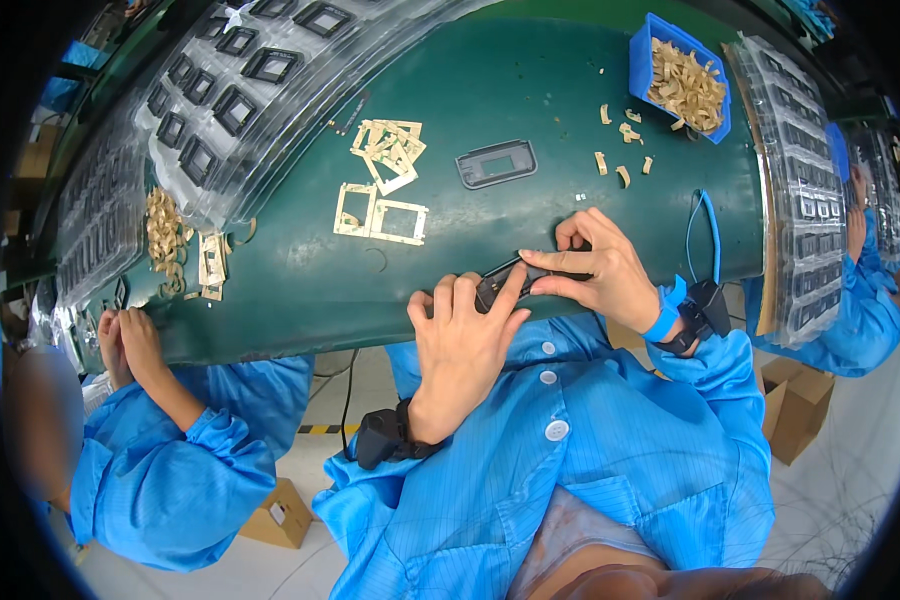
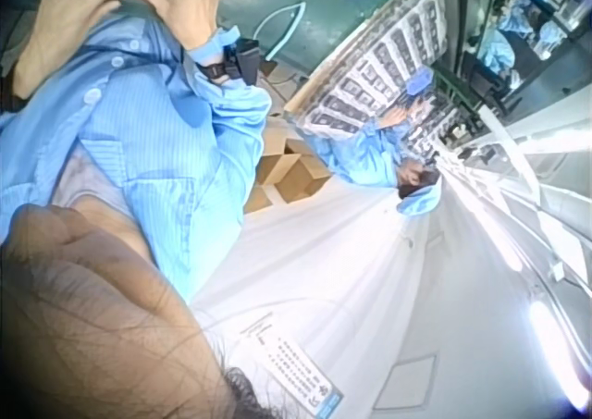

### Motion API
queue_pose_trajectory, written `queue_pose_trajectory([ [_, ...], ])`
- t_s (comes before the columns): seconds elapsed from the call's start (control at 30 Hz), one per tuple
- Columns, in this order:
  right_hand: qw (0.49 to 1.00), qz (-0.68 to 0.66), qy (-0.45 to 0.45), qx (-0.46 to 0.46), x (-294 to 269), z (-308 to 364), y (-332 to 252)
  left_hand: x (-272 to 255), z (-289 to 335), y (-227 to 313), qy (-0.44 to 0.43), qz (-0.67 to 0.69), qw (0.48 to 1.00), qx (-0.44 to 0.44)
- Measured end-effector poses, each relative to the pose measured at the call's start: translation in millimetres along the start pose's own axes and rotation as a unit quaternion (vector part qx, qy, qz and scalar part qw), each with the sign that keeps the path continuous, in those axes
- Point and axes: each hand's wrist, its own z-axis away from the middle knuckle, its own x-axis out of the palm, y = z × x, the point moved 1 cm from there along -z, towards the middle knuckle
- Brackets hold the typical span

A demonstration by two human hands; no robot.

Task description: Manually assembling small plastic housings with metallic frames at a factory workstation.

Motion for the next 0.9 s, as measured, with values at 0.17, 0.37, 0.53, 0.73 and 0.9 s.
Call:
queue_pose_trajectory([
  [0.17, 1.000, 0.000, -0.003, -0.008, 1, 1, 1, 12, 3, 7, 0.012, -0.006, 0.999, -0.030],
  [0.37, 1.000, -0.005, 0.009, -0.004, 2, 1, 2, 22, 1, 19, 0.068, -0.038, 0.993, -0.087],
  [0.53, 1.000, -0.012, -0.004, -0.010, 0, -2, 3, 23, 3, 19, 0.095, -0.100, 0.988, -0.074],
  [0.73, 0.998, -0.041, -0.051, 0.014, -6, -4, 8, 14, -2, -9, 0.058, -0.025, 0.998, 0.010],
  [0.9, 0.997, -0.044, -0.065, 0.017, -7, -6, 7, 2, -13, -33, 0.052, -0.017, 0.989, 0.140],
])
